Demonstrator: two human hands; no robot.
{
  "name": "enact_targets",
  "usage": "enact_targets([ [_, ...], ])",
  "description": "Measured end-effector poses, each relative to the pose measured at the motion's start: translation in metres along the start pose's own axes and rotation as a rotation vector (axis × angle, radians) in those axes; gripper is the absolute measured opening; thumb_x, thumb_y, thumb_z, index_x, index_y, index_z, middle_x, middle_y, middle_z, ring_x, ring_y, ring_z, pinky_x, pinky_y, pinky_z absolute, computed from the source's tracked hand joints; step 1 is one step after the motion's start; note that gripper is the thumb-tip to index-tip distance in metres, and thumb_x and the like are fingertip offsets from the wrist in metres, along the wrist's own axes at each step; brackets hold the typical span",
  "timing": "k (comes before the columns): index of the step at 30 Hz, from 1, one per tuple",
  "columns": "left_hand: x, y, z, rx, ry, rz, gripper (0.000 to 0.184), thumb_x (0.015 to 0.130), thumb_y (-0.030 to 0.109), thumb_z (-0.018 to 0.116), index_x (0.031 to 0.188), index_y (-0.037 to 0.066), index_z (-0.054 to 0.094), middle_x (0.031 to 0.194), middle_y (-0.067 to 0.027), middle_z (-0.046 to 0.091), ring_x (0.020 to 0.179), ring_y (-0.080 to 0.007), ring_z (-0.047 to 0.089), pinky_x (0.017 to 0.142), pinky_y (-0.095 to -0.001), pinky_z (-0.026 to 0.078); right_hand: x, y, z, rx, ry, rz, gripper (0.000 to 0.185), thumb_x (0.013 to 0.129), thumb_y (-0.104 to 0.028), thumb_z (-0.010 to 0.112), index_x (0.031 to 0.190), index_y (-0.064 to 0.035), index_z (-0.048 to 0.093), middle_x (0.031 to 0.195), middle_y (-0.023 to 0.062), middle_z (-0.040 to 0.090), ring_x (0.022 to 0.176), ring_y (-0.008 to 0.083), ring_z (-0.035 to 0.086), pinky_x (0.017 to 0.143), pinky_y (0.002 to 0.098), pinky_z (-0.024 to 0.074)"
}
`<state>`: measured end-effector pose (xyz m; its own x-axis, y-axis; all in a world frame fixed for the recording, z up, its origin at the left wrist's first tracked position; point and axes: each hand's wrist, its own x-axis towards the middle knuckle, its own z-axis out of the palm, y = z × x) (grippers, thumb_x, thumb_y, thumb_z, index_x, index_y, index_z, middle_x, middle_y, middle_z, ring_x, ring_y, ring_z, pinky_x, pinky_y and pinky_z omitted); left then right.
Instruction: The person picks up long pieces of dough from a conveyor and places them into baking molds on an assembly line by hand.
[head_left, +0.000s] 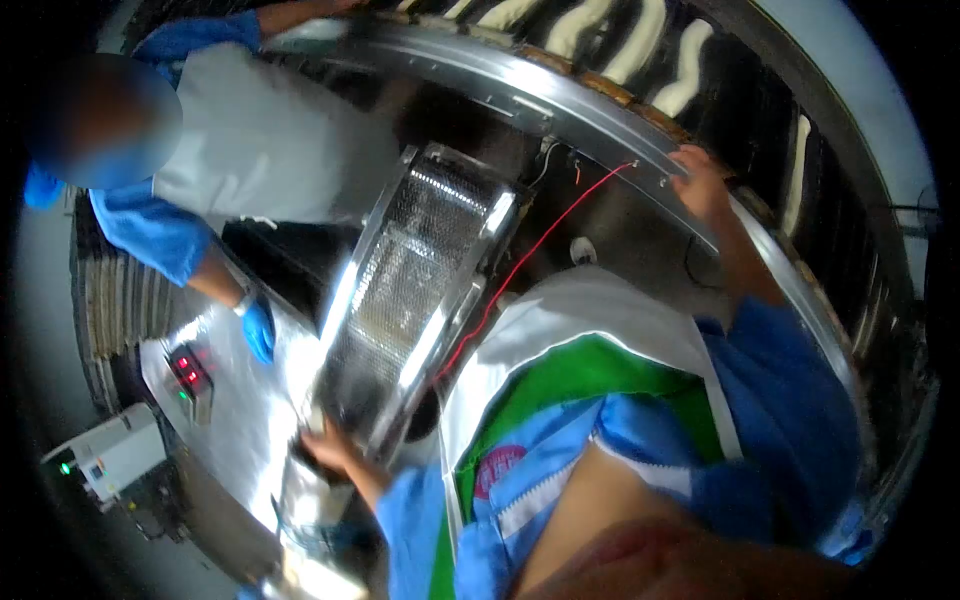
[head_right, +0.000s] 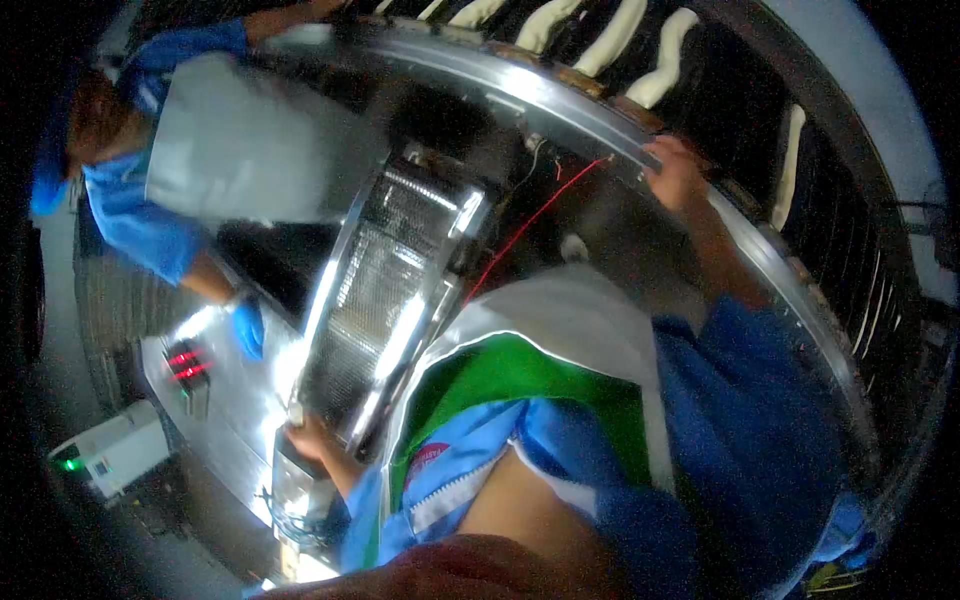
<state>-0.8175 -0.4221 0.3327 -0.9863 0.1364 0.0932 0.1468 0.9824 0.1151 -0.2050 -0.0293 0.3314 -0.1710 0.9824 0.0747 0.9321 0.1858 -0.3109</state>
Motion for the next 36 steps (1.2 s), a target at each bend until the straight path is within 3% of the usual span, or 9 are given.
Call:
enact_targets([
  [9, -0.043, 0.125, -0.195, -0.969, 0.313, -0.086, 0.066, 0.077, 0.04, 0.062, 0.124, 0.0, 0.038, 0.117, -0.0253, 0.046, 0.101, -0.0377, 0.053, 0.08, -0.0485, 0.051, 0.039, -0.071, 0.0, 0.552, -0.346, -0.375, 0.041, 0.072, -0.01, 0.067, 0.11, -0.0056, 0.053, 0.115, 0.0127, 0.049, 0.107, 0.0264, 0.05, 0.09, 0.0348, 0.0423],
  [11, -0.101, 0.194, -0.236, -0.197, 0.513, 0.533, 0.049, 0.076, 0.02, 0.059, 0.117, -0.003, 0.045, 0.109, -0.0232, 0.051, 0.101, -0.0332, 0.053, 0.088, -0.041, 0.047, 0.051, -0.102, -0.011, 0.693, -0.38, -0.57, 0.046, 0.076, -0.013, 0.066, 0.118, -0.0064, 0.048, 0.115, 0.0133, 0.05, 0.099, 0.0253, 0.055, 0.084, 0.0351, 0.0462],
  [13, -0.125, 0.24, -0.241, -1.669, 0.069, 0.148, 0.043, 0.081, 0.022, 0.048, 0.112, -0.008, 0.047, 0.112, -0.0212, 0.052, 0.105, -0.0272, 0.052, 0.092, -0.0399, 0.043, 0.059, -0.136, -0.027, 1.067, -0.879, -0.185, 0.057, 0.083, -0.031, 0.06, 0.129, -0.0102, 0.034, 0.114, 0.0158, 0.051, 0.089, 0.0259, 0.059, 0.077, 0.0368, 0.0499],
  [15, -0.121, 0.282, -0.238, -2.175, -0.209, 0.056, 0.046, 0.074, 0.02, 0.053, 0.109, -0.009, 0.048, 0.11, -0.0211, 0.053, 0.106, -0.0277, 0.051, 0.096, -0.0411, 0.037, 0.067, -0.164, -0.043, 1.495, -1.206, 0.045, 0.07, 0.084, -0.051, 0.049, 0.135, -0.0121, 0.021, 0.113, 0.0185, 0.051, 0.084, 0.0278, 0.061, 0.073, 0.0407, 0.0512],
  [17, -0.165, 0.326, -0.233, -2.064, -0.631, 0.663, 0.057, 0.068, 0.026, 0.061, 0.113, -0.006, 0.045, 0.111, -0.0204, 0.051, 0.105, -0.0303, 0.05, 0.096, -0.0428, 0.036, 0.076, -0.16, -0.059, 1.891, -1.263, 0.253, 0.077, 0.082, -0.061, 0.041, 0.136, -0.0105, 0.018, 0.114, 0.0207, 0.049, 0.088, 0.0282, 0.06, 0.074, 0.0429, 0.0501],
  [20, -0.214, 0.398, -0.225, -1.919, -1.239, 1.111, 0.059, 0.068, 0.025, 0.068, 0.115, 0.004, 0.041, 0.105, -0.019, 0.049, 0.105, -0.0333, 0.048, 0.088, -0.0437, 0.043, 0.102, -0.127, -0.115, 2.254, -0.679, 0.13, 0.069, 0.085, -0.058, 0.039, 0.131, -0.0071, 0.031, 0.118, 0.0174, 0.049, 0.107, 0.0318, 0.051, 0.088, 0.0477, 0.0413],
  [24, -0.264, 0.445, -0.188, -1.436, -1.416, 1.296, 0.054, 0.067, 0.021, 0.07, 0.109, 0.005, 0.041, 0.11, -0.0143, 0.049, 0.096, -0.0264, 0.053, 0.082, -0.0359, 0.047, 0.117, -0.043, -0.129, 2.136, -0.113, 0.33, 0.043, 0.08, -0.024, 0.059, 0.115, -0.0021, 0.048, 0.114, 0.0157, 0.054, 0.106, 0.0282, 0.054, 0.093, 0.045, 0.0403],
  [29, -0.362, 0.511, -0.14, -1.148, -1.405, 1.618, 0.038, 0.064, 0.001, 0.069, 0.097, 0.005, 0.051, 0.098, -0.0064, 0.055, 0.092, -0.0148, 0.054, 0.076, -0.0275, 0.046, 0.12, 0.069, -0.141, 1.376, -0.004, 0.367, 0.051, 0.075, -0.029, 0.067, 0.11, 0.0024, 0.047, 0.098, 0.0141, 0.057, 0.095, 0.0245, 0.057, 0.077, 0.0378, 0.0492],
  [36, -0.418, 0.539, -0.085, -0.577, -0.83, 2.029, 0.059, 0.064, 0.007, 0.073, 0.117, 0.006, 0.049, 0.119, -0.0155, 0.049, 0.108, -0.0341, 0.048, 0.09, -0.038, 0.042, 0.146, 0.164, -0.108, 0.004, 0.251, 0.294, 0.047, 0.077, -0.019, 0.06, 0.119, -0.0014, 0.045, 0.105, 0.0239, 0.054, 0.099, 0.0375, 0.054, 0.084, 0.0429, 0.0455],
])
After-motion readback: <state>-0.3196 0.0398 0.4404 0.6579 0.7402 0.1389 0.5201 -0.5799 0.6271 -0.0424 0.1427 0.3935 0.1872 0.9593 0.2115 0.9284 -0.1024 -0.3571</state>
